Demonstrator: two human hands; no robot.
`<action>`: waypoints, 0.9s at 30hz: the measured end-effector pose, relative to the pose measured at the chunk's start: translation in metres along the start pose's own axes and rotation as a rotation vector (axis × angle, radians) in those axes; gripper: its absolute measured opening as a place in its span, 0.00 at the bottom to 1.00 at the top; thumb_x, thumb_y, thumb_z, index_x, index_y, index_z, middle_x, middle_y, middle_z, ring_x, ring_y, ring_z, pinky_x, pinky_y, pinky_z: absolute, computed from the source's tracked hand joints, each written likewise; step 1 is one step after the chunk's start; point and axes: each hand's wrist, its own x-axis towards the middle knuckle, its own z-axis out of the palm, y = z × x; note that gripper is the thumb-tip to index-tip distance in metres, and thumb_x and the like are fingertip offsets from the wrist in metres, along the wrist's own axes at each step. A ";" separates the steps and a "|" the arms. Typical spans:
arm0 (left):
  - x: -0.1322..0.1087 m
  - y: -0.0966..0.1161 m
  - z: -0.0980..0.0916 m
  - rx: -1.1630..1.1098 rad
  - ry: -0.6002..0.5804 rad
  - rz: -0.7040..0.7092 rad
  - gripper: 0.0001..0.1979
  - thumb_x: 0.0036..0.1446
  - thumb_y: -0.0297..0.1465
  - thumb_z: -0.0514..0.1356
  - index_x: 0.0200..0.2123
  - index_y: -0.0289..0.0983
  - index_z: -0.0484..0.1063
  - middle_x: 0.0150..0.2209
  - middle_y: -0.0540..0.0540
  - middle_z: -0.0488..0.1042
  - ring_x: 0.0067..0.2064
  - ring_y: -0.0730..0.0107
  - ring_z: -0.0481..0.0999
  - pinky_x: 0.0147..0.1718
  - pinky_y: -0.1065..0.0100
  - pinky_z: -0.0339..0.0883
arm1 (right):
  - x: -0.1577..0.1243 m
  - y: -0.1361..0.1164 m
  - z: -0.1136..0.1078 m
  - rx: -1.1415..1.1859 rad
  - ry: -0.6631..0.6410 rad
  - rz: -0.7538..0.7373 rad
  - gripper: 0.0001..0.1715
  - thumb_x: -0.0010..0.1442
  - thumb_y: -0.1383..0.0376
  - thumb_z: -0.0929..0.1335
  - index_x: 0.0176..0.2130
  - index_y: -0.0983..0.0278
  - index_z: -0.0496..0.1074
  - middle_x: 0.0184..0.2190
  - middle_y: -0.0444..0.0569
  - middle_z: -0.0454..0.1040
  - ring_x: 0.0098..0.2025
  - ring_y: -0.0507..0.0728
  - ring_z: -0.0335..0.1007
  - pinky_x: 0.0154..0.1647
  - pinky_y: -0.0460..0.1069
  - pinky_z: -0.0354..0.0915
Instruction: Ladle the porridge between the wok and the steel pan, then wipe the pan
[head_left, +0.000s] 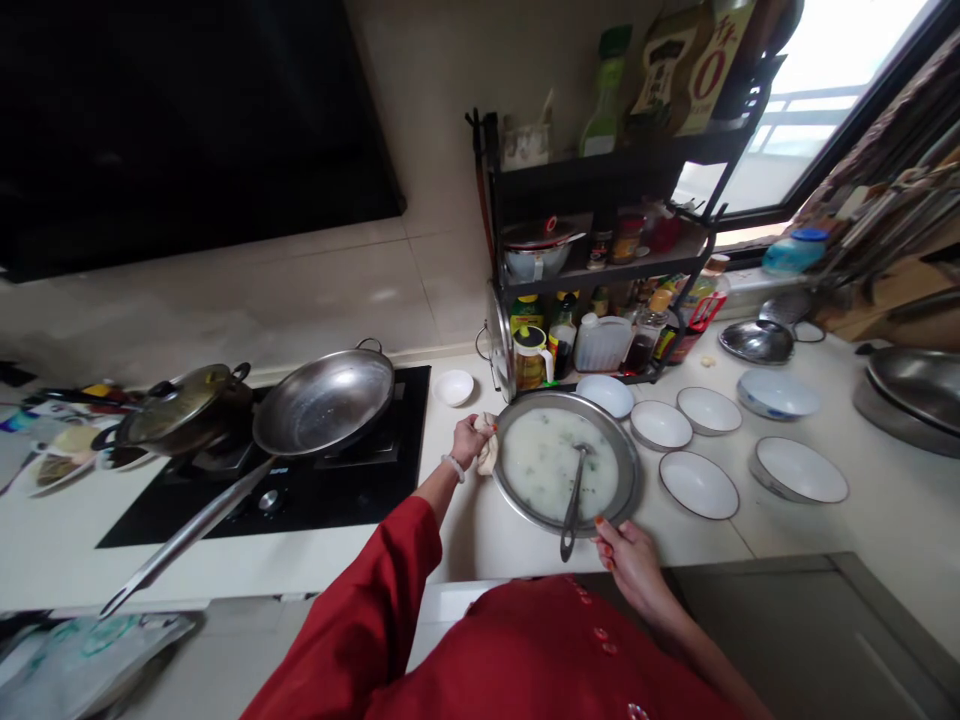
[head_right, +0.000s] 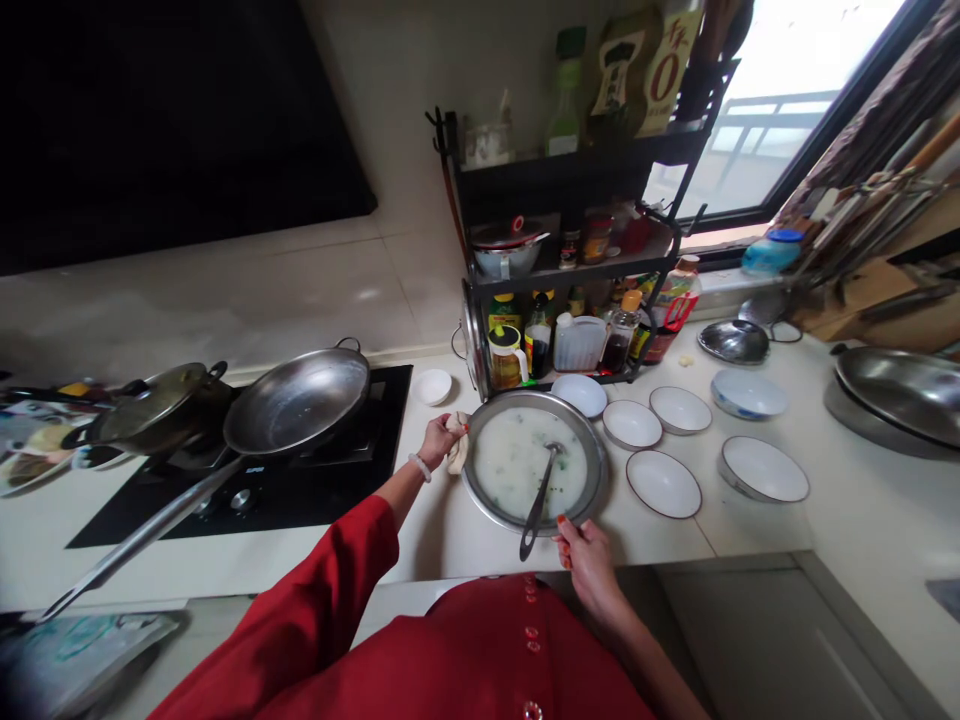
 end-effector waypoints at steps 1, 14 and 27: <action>0.003 0.000 -0.001 -0.021 0.044 -0.012 0.15 0.36 0.32 0.71 0.26 0.35 0.70 0.22 0.52 0.71 0.25 0.73 0.70 0.26 0.72 0.64 | 0.001 0.001 0.000 -0.002 0.001 -0.004 0.30 0.32 0.51 0.78 0.20 0.60 0.58 0.13 0.41 0.66 0.14 0.46 0.54 0.13 0.43 0.49; -0.002 0.012 -0.031 -0.148 0.131 -0.004 0.16 0.48 0.40 0.65 0.35 0.36 0.70 0.28 0.48 0.73 0.29 0.70 0.72 0.35 0.67 0.66 | 0.002 0.004 -0.001 0.017 -0.004 -0.018 0.30 0.32 0.53 0.79 0.20 0.59 0.57 0.13 0.39 0.64 0.15 0.47 0.55 0.14 0.44 0.50; -0.007 0.018 -0.024 0.040 -0.380 -0.028 0.05 0.49 0.27 0.64 0.24 0.34 0.72 0.21 0.53 0.69 0.25 0.76 0.64 0.27 0.75 0.58 | -0.001 0.003 0.001 -0.004 -0.008 -0.021 0.28 0.35 0.52 0.78 0.20 0.59 0.58 0.13 0.37 0.62 0.16 0.48 0.55 0.17 0.44 0.50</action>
